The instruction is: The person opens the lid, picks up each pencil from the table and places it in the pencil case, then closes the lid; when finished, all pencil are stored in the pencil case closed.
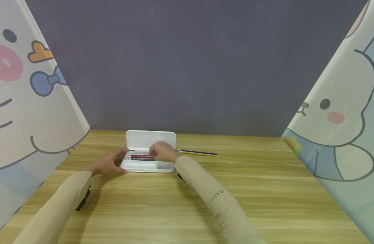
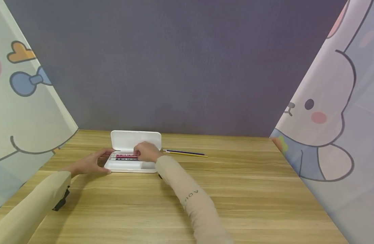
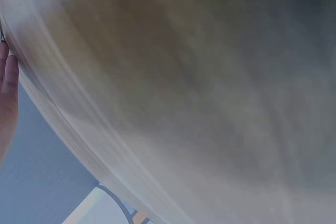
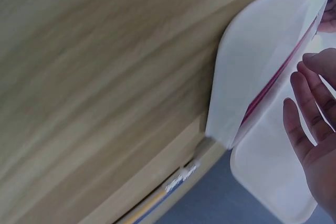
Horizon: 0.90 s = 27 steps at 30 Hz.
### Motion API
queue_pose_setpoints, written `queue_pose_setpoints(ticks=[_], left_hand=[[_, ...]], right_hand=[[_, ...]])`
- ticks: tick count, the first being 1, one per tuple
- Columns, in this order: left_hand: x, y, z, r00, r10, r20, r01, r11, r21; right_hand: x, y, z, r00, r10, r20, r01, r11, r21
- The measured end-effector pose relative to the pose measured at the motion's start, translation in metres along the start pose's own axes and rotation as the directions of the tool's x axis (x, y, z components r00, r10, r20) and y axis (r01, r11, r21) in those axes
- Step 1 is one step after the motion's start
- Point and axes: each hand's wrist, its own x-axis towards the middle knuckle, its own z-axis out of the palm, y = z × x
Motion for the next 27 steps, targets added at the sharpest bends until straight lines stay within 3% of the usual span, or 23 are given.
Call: queue_pose_setpoints(ticks=[10,19,27], left_hand=[[0.0,0.0,0.001,1.0,-0.002,0.001,0.002,1.0,-0.003],[0.0,-0.001,-0.001,1.0,0.007,0.006,-0.007,1.0,0.013],[0.002,-0.004,0.0,1.0,0.016,0.012,-0.016,1.0,-0.004]], right_hand=[[-0.025,0.023,-0.012,0.998,-0.042,-0.046,0.041,0.999,-0.005],[-0.051,0.044,-0.024,0.999,0.037,-0.023,-0.037,0.999,0.039],[-0.072,0.069,-0.026,0.996,0.047,-0.081,-0.043,0.998,0.055]])
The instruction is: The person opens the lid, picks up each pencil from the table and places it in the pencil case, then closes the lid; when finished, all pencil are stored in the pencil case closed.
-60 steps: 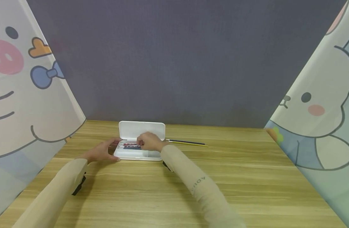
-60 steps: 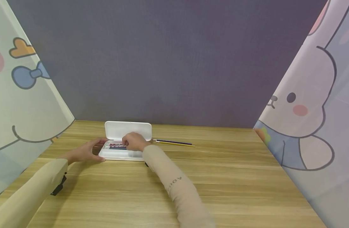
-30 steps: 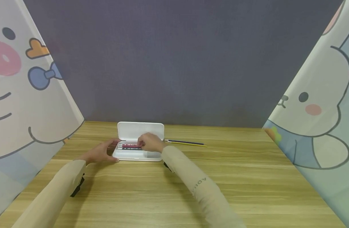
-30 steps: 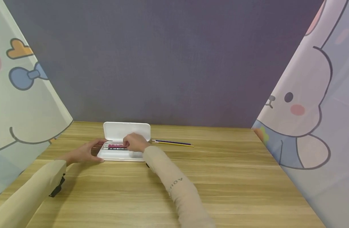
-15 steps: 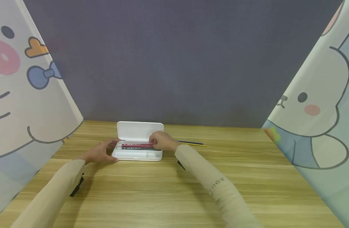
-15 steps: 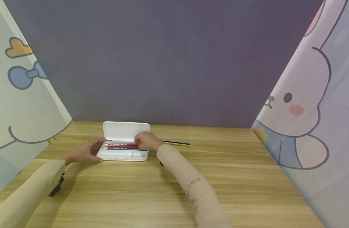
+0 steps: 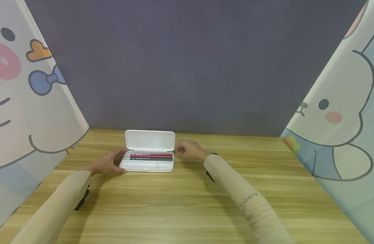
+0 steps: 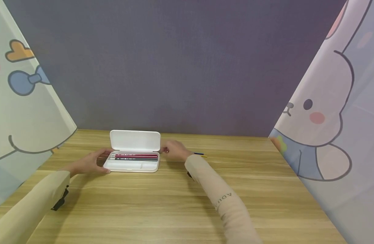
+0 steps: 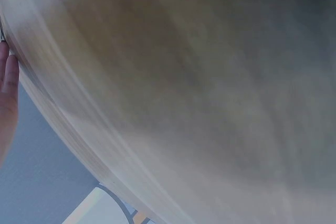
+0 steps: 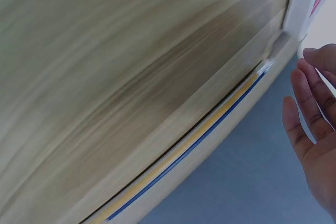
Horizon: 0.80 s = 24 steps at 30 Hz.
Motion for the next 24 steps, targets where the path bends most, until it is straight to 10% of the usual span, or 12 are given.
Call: queue_pose_setpoints(ticks=[24], left_hand=[[0.0,0.002,0.0,1.0,-0.002,-0.004,0.002,1.0,0.03]], right_hand=[[-0.039,0.052,-0.006,0.999,0.041,-0.029,-0.041,0.999,0.0]])
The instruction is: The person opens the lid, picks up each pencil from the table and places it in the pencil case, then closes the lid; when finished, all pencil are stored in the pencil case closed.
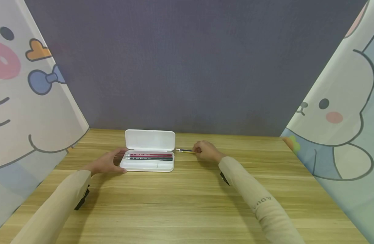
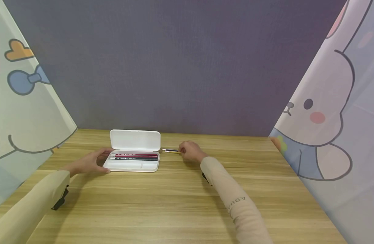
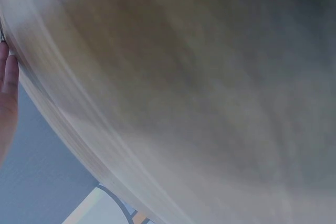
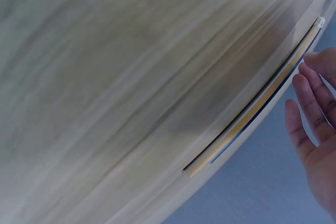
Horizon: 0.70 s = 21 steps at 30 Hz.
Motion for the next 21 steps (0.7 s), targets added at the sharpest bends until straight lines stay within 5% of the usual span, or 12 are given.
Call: queue_pose_setpoints(ticks=[21], left_hand=[[0.0,-0.002,0.0,1.0,-0.007,0.011,0.007,0.999,-0.035]], right_hand=[[-0.01,0.011,0.003,0.999,0.05,-0.013,-0.05,0.999,0.0]])
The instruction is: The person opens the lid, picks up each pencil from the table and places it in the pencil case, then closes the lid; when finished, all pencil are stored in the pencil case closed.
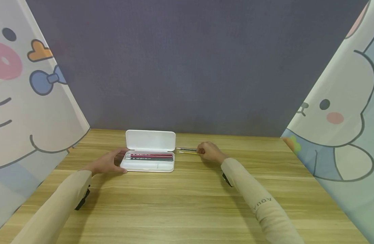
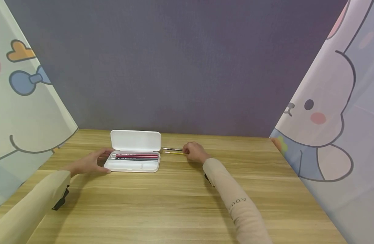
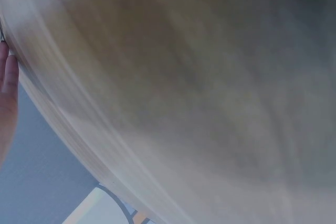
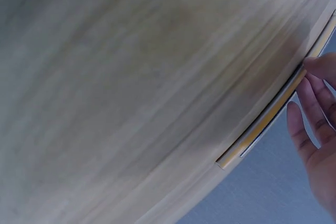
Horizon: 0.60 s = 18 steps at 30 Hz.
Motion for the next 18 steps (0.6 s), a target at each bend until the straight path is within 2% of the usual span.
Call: queue_pose_setpoints(ticks=[18], left_hand=[[-0.0001,0.0002,-0.0006,1.0,-0.018,-0.003,0.018,1.0,0.025]], right_hand=[[0.0004,0.0002,0.0013,1.0,0.015,0.0,-0.015,1.0,0.006]])
